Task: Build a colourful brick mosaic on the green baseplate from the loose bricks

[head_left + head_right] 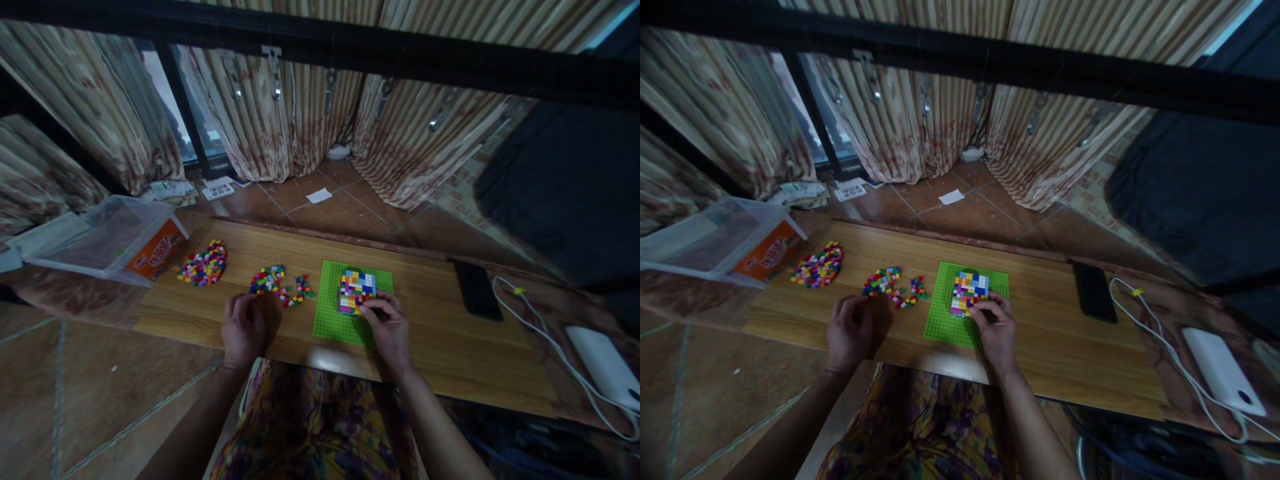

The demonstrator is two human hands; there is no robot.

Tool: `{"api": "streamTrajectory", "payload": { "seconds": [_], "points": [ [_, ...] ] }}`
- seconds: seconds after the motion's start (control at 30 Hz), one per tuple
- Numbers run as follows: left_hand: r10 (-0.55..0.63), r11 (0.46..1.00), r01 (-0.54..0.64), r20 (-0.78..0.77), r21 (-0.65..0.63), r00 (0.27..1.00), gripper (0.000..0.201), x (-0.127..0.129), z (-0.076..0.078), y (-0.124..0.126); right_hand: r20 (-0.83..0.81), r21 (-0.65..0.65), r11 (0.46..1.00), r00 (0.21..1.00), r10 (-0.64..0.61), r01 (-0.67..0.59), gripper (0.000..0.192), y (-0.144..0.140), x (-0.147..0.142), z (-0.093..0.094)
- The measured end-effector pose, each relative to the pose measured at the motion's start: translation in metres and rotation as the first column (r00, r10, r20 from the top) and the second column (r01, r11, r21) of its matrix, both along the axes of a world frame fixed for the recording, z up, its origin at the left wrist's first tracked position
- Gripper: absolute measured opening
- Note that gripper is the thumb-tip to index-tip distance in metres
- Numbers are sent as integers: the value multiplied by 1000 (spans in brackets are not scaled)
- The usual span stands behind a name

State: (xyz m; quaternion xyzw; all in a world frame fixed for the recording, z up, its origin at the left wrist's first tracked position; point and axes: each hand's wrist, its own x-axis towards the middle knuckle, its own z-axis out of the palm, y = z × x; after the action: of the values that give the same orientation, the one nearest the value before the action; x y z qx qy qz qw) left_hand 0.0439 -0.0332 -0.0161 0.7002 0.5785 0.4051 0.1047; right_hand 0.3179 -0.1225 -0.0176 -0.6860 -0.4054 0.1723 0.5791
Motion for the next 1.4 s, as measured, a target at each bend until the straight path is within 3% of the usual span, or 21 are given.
{"api": "streamTrajectory", "payload": {
  "seconds": [0.17,0.3,0.53,0.6,0.7,0.8,0.9,1.13,1.4],
  "points": [
    [1,1000,-1,7,2,1000,18,0,1,0,-154,27,1000,988,-6,10,19,0,5,-1],
    [-9,1000,9,9,1,1000,19,0,2,0,-223,52,992,970,-99,113,22,-4,12,0],
    [-13,1000,14,35,-27,999,20,1,1,-1,-69,101,977,981,-181,188,23,-11,-7,28],
    [-14,999,16,47,-41,999,20,1,1,-2,22,113,987,993,-116,113,20,-10,-26,39],
    [-16,998,19,58,-52,998,21,1,2,-4,145,51,991,983,113,-121,15,-6,-58,47],
    [-20,999,23,67,-41,998,22,1,1,-4,229,-42,941,914,335,-335,16,4,-88,42],
    [-31,999,34,90,-31,995,22,1,-1,-5,326,-110,913,854,405,-392,17,21,-107,31],
    [-41,998,46,139,-35,989,21,1,-3,-6,561,-258,919,728,394,-298,14,58,-122,22],
    [-58,998,61,138,-18,989,21,0,-3,-7,687,-397,914,633,357,-84,13,68,-140,26]
  ]
}}
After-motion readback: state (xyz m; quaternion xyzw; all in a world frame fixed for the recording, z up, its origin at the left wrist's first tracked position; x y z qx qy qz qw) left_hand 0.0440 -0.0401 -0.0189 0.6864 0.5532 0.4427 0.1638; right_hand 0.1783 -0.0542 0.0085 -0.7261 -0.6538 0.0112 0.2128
